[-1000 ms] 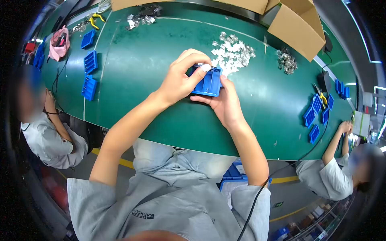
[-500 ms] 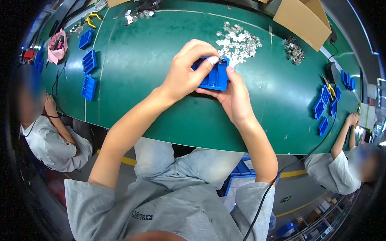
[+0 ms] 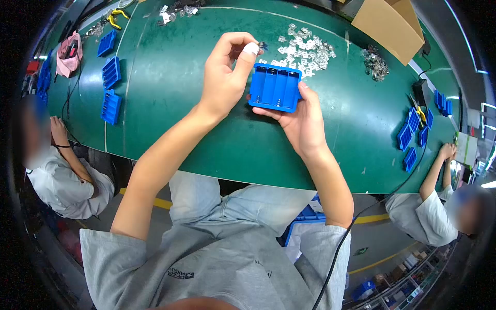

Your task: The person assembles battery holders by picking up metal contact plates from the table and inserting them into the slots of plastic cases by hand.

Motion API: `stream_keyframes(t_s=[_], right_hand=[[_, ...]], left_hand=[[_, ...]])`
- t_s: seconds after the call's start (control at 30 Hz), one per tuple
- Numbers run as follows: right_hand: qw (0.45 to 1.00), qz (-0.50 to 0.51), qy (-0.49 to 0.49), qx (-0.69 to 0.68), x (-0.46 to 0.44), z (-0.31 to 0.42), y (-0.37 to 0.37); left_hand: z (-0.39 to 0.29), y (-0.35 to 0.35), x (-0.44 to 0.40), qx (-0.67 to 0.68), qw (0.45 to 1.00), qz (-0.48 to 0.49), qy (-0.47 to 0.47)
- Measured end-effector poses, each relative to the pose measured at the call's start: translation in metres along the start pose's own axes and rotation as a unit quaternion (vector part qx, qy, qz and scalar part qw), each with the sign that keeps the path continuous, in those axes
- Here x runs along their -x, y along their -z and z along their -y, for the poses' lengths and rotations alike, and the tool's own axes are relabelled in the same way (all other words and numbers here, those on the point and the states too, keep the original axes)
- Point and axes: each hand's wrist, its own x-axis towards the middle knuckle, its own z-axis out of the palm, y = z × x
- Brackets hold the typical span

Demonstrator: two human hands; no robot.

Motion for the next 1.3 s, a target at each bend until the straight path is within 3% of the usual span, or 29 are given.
stream_keyframes(t_s=[0.5, 1.2, 1.3], right_hand=[[0.997, 0.021, -0.030, -0.075, -0.001, 0.004, 0.002], [0.997, 0.023, -0.022, -0.065, 0.000, 0.005, 0.002], [0.999, 0.024, -0.015, -0.029, 0.001, 0.004, 0.002]], left_hand=[[0.008, 0.002, -0.003, 0.002, 1.000, -0.010, 0.017], [0.007, 0.002, -0.003, -0.001, 1.000, 0.005, 0.024], [-0.001, 0.000, -0.002, 0.009, 0.997, 0.027, 0.068]])
